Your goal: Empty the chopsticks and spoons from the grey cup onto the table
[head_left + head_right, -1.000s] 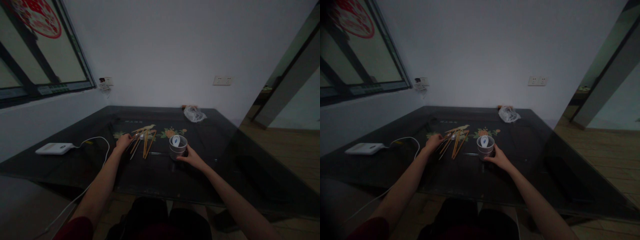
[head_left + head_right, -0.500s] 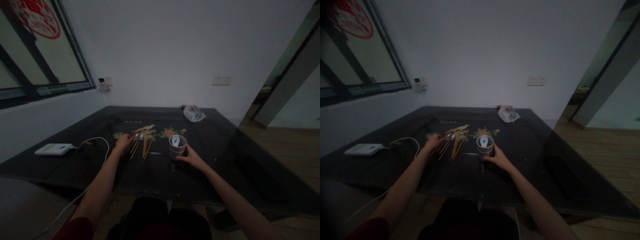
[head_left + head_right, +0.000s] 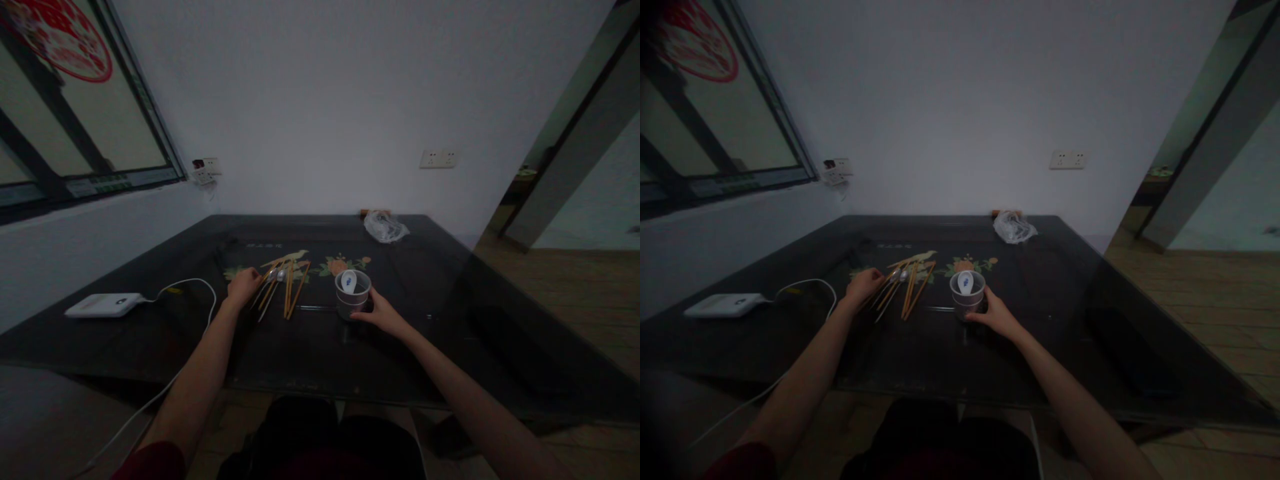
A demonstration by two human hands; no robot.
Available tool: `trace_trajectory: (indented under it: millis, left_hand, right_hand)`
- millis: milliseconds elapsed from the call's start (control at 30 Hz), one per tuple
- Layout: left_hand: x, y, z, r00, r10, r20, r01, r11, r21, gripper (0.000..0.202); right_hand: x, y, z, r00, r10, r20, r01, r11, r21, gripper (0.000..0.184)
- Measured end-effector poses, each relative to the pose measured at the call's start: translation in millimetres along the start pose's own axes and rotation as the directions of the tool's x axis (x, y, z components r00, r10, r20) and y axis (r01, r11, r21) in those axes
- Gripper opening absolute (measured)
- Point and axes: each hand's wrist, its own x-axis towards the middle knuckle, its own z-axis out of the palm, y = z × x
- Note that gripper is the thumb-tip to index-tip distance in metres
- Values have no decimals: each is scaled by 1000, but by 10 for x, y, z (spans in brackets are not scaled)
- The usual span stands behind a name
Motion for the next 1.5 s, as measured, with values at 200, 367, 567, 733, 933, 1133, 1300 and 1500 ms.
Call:
trace_trajectory:
  millis: [200, 367, 567, 733, 933, 1133, 1300, 1500]
  left_hand:
    - [-52, 349, -128, 952, 259, -163, -284, 945, -160, 23]
    - [-337, 1109, -289, 824, 550, -133, -556, 742, -374, 20]
    - [-671, 1916, -402, 664, 745, -71, -733, 629, -260, 17]
    - [-692, 2175, -347, 662, 749, 3, -749, 662, 6, 24]
    - [-669, 2205, -379, 665, 744, 54, -745, 658, 107, 22]
    - [-719, 2122, -436, 650, 759, 33, -759, 645, 93, 16]
    - [-744, 2065, -421, 639, 768, -36, -767, 640, 36, 17]
    - [-649, 1965, -550, 649, 743, -162, -761, 629, -161, 21]
  right_hand:
    - [-3, -8, -6, 1000, -2, 8, 2, 1000, 1, 85]
    - [-4, -9, 1, 1000, -7, 18, 7, 1000, 17, 84]
    - [3, 28, 15, 1000, -27, 8, 26, 999, 31, 87]
    - [8, 37, 22, 999, -28, 15, 27, 997, 65, 87]
    - [11, 32, 25, 999, -43, 14, 42, 995, 86, 87]
    - [17, 51, 19, 999, -35, 17, 34, 998, 59, 88]
    - [21, 68, 15, 999, -36, 14, 35, 999, 38, 89]
    - [12, 52, 10, 999, -41, 23, 40, 998, 38, 88]
